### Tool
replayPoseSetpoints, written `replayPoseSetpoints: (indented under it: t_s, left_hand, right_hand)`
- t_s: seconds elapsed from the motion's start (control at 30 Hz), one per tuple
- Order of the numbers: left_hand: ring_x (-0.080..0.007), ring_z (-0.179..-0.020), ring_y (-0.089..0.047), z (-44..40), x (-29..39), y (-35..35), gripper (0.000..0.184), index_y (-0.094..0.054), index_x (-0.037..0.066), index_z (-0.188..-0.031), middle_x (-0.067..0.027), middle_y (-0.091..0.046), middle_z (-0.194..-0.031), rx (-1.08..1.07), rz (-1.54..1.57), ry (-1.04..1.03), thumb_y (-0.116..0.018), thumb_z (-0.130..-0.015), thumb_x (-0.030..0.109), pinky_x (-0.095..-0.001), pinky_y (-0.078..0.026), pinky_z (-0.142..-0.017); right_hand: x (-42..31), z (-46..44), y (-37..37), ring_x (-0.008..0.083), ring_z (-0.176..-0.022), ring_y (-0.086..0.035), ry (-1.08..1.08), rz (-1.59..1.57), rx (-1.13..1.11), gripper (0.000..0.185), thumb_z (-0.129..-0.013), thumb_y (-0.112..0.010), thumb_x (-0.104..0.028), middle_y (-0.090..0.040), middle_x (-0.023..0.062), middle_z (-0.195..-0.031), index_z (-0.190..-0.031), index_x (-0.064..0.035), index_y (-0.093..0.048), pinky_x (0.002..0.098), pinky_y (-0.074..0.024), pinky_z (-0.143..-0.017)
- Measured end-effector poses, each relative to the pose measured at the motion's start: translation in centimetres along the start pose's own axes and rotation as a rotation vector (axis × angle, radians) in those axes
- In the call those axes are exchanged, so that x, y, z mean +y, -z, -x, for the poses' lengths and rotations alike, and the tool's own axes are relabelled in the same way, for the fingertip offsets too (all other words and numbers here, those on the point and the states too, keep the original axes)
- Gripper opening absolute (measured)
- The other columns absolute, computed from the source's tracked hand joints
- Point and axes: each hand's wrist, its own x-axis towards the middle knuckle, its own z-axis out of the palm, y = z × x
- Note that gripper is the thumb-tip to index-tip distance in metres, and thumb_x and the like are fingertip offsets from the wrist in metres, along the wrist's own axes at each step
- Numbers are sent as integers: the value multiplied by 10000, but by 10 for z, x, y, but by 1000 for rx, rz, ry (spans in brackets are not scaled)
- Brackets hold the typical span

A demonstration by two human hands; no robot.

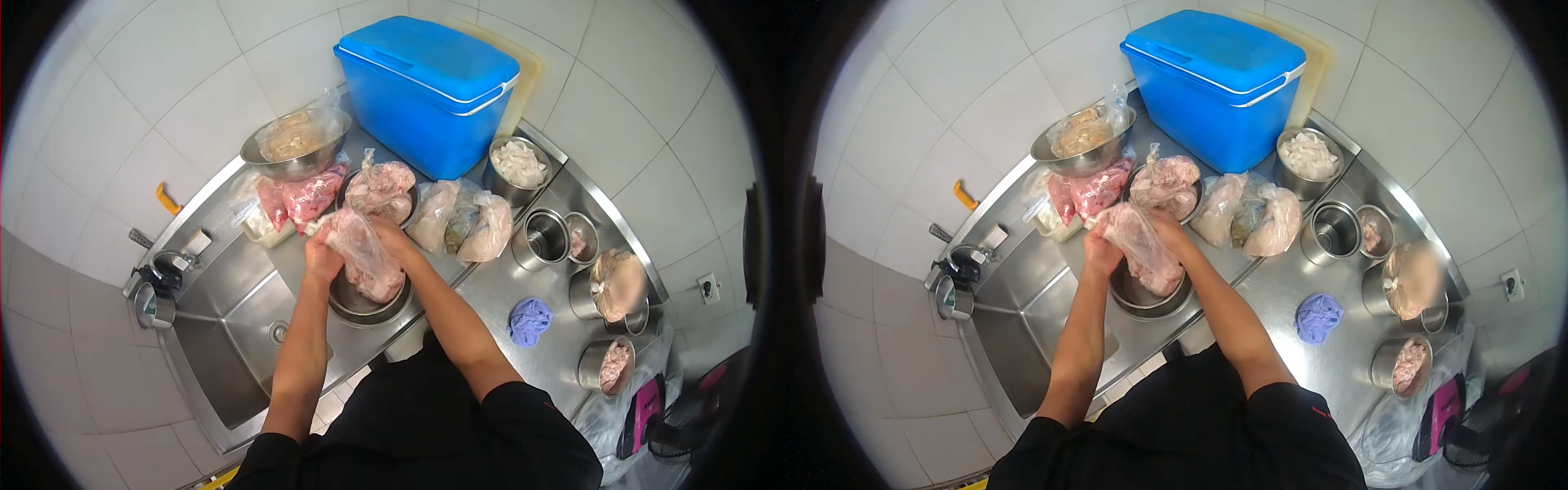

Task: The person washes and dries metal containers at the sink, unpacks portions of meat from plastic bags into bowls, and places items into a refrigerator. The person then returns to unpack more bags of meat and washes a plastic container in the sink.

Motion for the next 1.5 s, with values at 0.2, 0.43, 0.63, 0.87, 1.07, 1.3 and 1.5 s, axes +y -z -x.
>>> replayPoseSetpoints:
  t_s: [0.2,0.43,0.63,0.87,1.07,1.3,1.5]
  left_hand:
    - [-303,-1153,-475,-10,27,-50,458,-435,-12,-1258,-149,-516,-1242,-71,168,-66,-440,-920,296,-454,-344,-998]
    - [-239,-966,-541,-19,-16,-69,322,-544,-14,-1086,-137,-569,-1024,-357,-1775,-444,-587,-801,130,-348,-452,-778]
    - [-175,-904,-589,-37,-12,-100,408,-569,3,-1143,-81,-631,-974,-698,-1613,-49,-642,-768,146,-281,-467,-740]
    - [-229,-791,-620,-292,23,86,316,-666,33,-940,-154,-657,-915,49,-2145,-34,-533,-848,304,-347,-490,-704]
    - [-192,-798,-581,-370,2,109,360,-618,-34,-990,-84,-630,-913,119,-1484,381,-616,-820,283,-312,-474,-707]
    - [-182,-813,-579,-291,0,32,292,-617,27,-964,-62,-617,-901,-152,-1140,309,-593,-828,285,-313,-467,-719]
    - [-188,-656,-545,-214,16,-1,233,-611,81,-791,-45,-574,-741,-155,-996,135,-559,-850,300,-334,-440,-569]
  right_hand:
    - [-26,33,-26,172,-902,-595,-10,-362,-111,404,-919,-486,-347,-605,68,-1050,-1186,-46,-525,319,-488,-798]
    - [-31,56,-2,177,-843,-609,156,-707,125,338,-882,-521,-214,-614,63,-983,-1183,-64,-498,324,-510,-718]
    - [-56,180,64,190,-791,-629,306,-505,491,332,-752,-605,-16,-627,107,-958,-1076,-5,-534,301,-520,-659]
    - [12,471,78,176,-815,-623,354,-360,862,342,-722,-589,16,-626,99,-967,-1062,1,-549,293,-506,-722]
    - [123,650,3,224,-683,-598,-718,284,1288,165,-763,-569,-152,-614,81,-715,-861,-33,-631,380,-503,-629]
    - [231,677,35,359,-996,-568,-1305,1142,1944,593,-733,-612,-220,-580,206,-1089,-1283,-117,-417,434,-455,-868]
    - [58,478,73,239,-970,-592,-669,748,663,445,-736,-686,-354,-653,135,-958,-1079,-78,-619,350,-466,-845]
